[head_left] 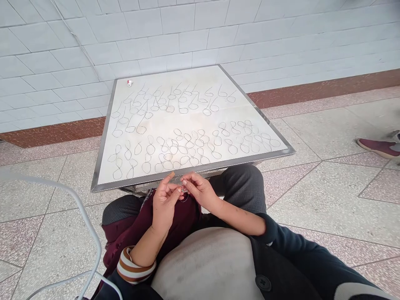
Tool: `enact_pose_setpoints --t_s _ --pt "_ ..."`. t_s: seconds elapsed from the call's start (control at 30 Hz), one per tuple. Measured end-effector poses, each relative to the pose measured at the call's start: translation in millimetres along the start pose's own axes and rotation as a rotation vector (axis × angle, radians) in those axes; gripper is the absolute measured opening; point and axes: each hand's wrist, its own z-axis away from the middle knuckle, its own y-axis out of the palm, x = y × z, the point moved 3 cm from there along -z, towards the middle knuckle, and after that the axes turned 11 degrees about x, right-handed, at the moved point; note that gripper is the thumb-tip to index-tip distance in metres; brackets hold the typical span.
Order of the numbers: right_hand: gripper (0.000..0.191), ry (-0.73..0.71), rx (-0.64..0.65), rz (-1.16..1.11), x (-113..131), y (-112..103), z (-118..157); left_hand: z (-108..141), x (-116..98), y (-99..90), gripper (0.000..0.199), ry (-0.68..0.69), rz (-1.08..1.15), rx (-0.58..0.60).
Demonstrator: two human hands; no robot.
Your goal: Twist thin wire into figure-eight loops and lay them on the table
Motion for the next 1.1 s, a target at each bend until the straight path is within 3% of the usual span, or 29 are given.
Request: enact_pose_setpoints --t_s 0.47,0.77,0.93,1.1 --pt "0.015 -0.049 -0.007 0.106 5.6 0.9 0.8 0.0 -2.5 1.5 0.05 -0.003 -0.057 -0.009" --pt "0.017 0.023 -0.019 0.096 4.2 3.6 1.3 -0.1 -1.8 2.7 0.05 -0.036 -0.06 0.003" --pt "0.016 0.068 -0.03 -0.013 1.6 4.3 0.5 -0.4 -2.5 2.0 0.048 -0.017 -0.119 0.0" --pt "0.019 0.099 0.082 -0.248 1.9 7.4 -1.3 -0.1 -5.8 -1.0 0.049 0.014 -0.134 -0.029"
